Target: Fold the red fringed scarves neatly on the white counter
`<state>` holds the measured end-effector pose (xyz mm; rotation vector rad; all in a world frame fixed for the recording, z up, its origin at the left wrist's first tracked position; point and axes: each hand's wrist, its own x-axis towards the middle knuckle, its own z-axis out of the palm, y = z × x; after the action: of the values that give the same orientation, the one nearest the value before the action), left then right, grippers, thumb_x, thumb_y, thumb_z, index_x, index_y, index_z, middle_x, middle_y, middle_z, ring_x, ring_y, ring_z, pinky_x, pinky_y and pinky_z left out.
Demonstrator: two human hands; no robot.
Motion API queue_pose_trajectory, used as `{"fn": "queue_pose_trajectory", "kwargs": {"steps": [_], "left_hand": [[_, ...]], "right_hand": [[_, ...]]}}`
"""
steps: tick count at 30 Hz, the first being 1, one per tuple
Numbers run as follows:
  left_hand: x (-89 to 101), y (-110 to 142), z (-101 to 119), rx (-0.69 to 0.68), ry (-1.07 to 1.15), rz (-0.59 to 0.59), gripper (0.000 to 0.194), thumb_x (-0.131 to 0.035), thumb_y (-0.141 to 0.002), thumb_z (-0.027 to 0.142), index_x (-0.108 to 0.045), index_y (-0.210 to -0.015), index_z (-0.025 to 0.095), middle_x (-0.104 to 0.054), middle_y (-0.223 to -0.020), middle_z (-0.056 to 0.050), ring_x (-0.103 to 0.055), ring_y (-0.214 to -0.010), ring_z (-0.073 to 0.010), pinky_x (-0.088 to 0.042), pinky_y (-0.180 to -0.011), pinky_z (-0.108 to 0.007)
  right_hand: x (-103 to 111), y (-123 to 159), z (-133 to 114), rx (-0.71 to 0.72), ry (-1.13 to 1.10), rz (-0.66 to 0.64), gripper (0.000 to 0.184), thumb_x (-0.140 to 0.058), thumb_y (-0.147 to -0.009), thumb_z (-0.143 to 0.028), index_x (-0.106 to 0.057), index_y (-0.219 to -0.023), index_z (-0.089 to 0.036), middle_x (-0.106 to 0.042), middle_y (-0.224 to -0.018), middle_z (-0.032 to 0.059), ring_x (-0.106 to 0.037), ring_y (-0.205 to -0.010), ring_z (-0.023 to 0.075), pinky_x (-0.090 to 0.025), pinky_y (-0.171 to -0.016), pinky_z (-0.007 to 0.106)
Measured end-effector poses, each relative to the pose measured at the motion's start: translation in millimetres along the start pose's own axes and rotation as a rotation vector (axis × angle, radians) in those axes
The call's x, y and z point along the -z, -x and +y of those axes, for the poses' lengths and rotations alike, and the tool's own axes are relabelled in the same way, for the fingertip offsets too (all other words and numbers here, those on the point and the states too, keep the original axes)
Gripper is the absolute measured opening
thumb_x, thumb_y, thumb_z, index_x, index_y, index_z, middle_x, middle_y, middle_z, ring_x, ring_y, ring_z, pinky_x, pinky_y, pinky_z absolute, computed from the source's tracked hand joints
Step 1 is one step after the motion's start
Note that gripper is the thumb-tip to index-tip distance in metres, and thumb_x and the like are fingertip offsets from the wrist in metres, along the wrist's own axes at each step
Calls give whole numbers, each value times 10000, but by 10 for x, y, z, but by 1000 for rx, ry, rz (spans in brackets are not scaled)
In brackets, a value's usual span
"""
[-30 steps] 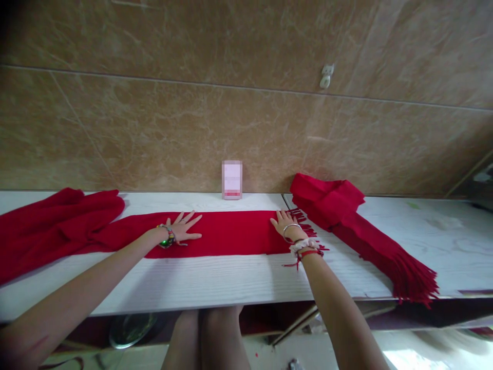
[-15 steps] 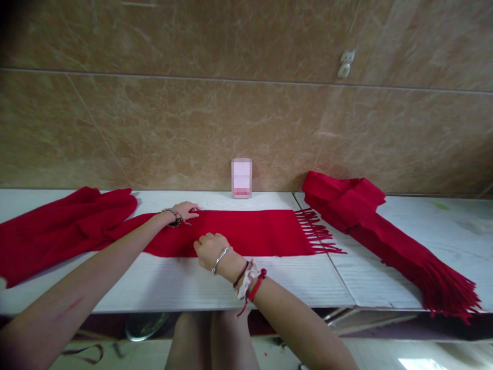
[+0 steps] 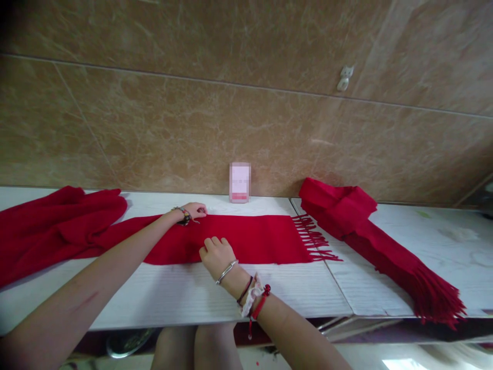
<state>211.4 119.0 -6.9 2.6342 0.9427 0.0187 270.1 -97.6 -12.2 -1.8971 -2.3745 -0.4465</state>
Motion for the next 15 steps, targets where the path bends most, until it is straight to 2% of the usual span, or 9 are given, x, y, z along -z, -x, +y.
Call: {"fn": "queue_pose_trajectory", "kwargs": {"steps": [6, 15], "left_hand": [[-35, -51, -12, -12, 134, -23, 194, -531, -627, 266, -624, -770, 172, -668, -762, -5, -590, -733, -131, -437, -642, -183], [37, -69, 67, 38, 298, 20, 193, -559, -587, 311, -612, -678, 149, -664, -739, -17, -587, -754, -156, -434, -675, -208]], "right_hand": [[-12, 89, 29, 113, 19, 77, 173, -404, -843, -136, -565, -784, -159, -565, -728, 51, -507, -715, 165, -362, -568, 276], [53, 115, -4, 109, 11, 151, 164, -413, -841, -136, -549, -751, -151, -560, -733, 50, -511, -710, 170, -360, -543, 274]]}}
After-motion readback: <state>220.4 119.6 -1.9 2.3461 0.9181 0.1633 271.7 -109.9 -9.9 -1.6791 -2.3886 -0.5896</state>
